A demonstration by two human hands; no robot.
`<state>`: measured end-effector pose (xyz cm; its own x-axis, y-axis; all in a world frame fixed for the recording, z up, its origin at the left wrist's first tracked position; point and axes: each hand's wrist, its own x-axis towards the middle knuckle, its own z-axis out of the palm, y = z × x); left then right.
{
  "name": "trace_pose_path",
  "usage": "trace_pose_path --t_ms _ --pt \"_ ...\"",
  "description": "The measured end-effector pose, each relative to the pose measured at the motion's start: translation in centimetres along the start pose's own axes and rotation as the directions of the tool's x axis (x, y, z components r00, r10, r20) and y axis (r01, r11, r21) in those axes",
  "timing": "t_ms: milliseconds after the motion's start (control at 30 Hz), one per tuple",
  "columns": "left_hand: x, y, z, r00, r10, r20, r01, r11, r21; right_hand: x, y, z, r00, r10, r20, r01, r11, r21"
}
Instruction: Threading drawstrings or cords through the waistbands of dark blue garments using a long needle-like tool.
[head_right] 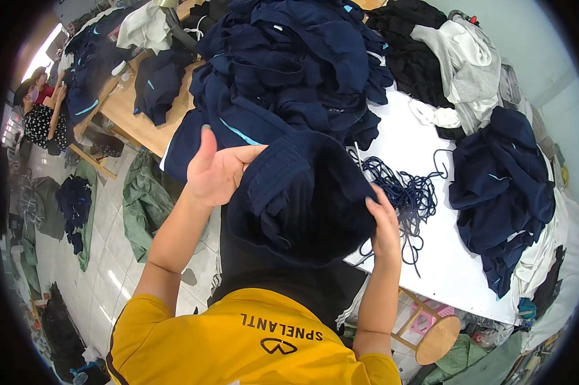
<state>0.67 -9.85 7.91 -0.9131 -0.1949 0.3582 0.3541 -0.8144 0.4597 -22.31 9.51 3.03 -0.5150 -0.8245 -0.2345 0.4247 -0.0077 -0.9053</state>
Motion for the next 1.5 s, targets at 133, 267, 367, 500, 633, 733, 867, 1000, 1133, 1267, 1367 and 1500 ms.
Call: trace_pose_path --t_ms 133,267,367,500,633,733,867,1000,1133,1267,1367,1500 --pt "1.6 0.6 0.4 0.901 -0.19 -0.39 0.255 0.959 0.122 -0.4 0.1 0.9 0.843 -0.537 -0.03 0.474 0.767 -0.433" --pt "2.5 -0.9 -0.9 0.737 -0.277 -0.616 0.43 0.896 0.111 -4.5 -3.7 3.1 0.802 -0.505 0.32 0.564 0.461 -0.685" --pt "2.3 -2.4 -1.5 0.693 -0.221 -0.686 0.484 0.848 0.215 -4.5 -4.1 3.9 0.685 -0.546 0.483 0.648 0.153 -0.746" --pt "3.0 -3.2 -0.5 0.652 -0.215 -0.727 0.623 0.699 0.352 -5.2 -5.5 3.5 0.709 -0.455 0.538 0.612 0.02 -0.79" --pt "2.9 -3.9 -0.9 0.763 -0.368 -0.531 0.608 0.686 0.399 -6.1 -6.9 3.4 0.724 -0.418 0.549 0.591 -0.036 -0.806" --pt "2.9 -4.4 -1.2 0.773 -0.421 -0.474 0.618 0.67 0.412 -6.5 -7.6 3.5 0.772 -0.356 0.526 0.547 -0.049 -0.836" --pt "2.7 -5.5 -1.2 0.736 -0.473 -0.484 0.667 0.625 0.405 -6.0 -7.1 3.5 0.772 -0.242 0.587 0.616 0.062 -0.785" --pt "3.1 -6.8 -0.6 0.729 -0.497 -0.47 0.68 0.605 0.414 -5.7 -6.3 3.8 0.783 -0.208 0.586 0.622 0.241 -0.745" --pt "2.3 -8.2 0.3 0.717 -0.646 -0.262 0.616 0.409 0.673 -4.7 -4.1 4.4 0.662 -0.336 0.67 0.741 0.16 -0.653" --pt "0.1 -9.4 -0.6 0.693 -0.667 -0.272 0.706 0.554 0.441 -5.4 -2.3 3.3 0.791 0.069 0.609 0.57 0.28 -0.772" --pt "-1.5 -9.3 -0.6 0.721 -0.569 -0.395 0.686 0.507 0.522 -5.1 -0.2 2.0 0.836 0.019 0.548 0.498 0.392 -0.774" --pt "-3.4 -8.2 1.0 0.808 -0.197 -0.556 0.546 -0.109 0.831 -4.8 -0.3 0.5 0.892 -0.196 0.407 0.451 0.334 -0.828"
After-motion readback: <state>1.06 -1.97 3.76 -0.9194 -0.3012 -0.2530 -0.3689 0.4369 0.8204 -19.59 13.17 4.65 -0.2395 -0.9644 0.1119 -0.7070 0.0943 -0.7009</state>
